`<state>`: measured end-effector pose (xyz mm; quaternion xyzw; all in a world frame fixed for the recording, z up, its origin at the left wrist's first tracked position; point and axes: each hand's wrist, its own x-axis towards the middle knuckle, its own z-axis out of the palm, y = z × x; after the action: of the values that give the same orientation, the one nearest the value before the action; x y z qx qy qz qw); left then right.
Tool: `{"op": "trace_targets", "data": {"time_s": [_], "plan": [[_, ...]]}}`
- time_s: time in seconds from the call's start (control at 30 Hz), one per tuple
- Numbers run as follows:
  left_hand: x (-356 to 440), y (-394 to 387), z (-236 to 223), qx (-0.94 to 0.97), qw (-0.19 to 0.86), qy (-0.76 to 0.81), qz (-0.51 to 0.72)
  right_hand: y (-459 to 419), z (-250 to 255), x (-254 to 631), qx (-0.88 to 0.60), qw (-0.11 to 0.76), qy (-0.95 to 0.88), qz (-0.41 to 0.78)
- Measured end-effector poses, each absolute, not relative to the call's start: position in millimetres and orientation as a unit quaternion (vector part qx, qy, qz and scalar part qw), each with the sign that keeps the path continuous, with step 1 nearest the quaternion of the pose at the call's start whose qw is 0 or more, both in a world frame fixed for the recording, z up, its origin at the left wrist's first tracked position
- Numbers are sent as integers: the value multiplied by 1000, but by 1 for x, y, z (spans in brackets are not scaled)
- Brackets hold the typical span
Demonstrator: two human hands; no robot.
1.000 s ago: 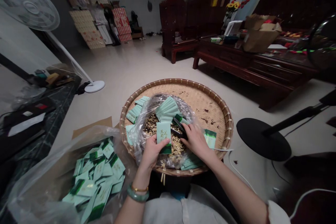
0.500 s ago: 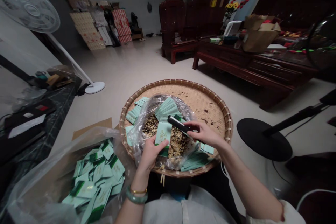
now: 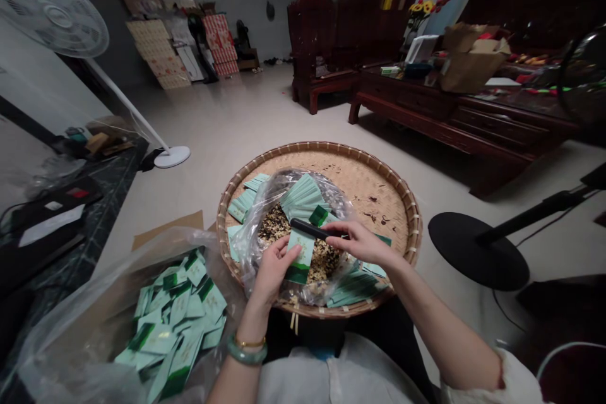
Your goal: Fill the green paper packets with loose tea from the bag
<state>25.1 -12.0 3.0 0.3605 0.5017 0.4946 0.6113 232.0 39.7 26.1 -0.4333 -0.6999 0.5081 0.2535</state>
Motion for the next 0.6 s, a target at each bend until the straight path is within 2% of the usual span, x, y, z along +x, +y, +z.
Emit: {"op": "trace_targets", "data": {"time_s": [0.1,0.37,0.6], "plan": [[25,-8,3,349,606,510,501,38,23,231,-445,263,-679,522],[23,-9,3,327,594,529,510,35,29,237,-411,260,-569,663],[24,-9,3,363,591,539,478,36,31,241,-418,240,-643,595]]}}
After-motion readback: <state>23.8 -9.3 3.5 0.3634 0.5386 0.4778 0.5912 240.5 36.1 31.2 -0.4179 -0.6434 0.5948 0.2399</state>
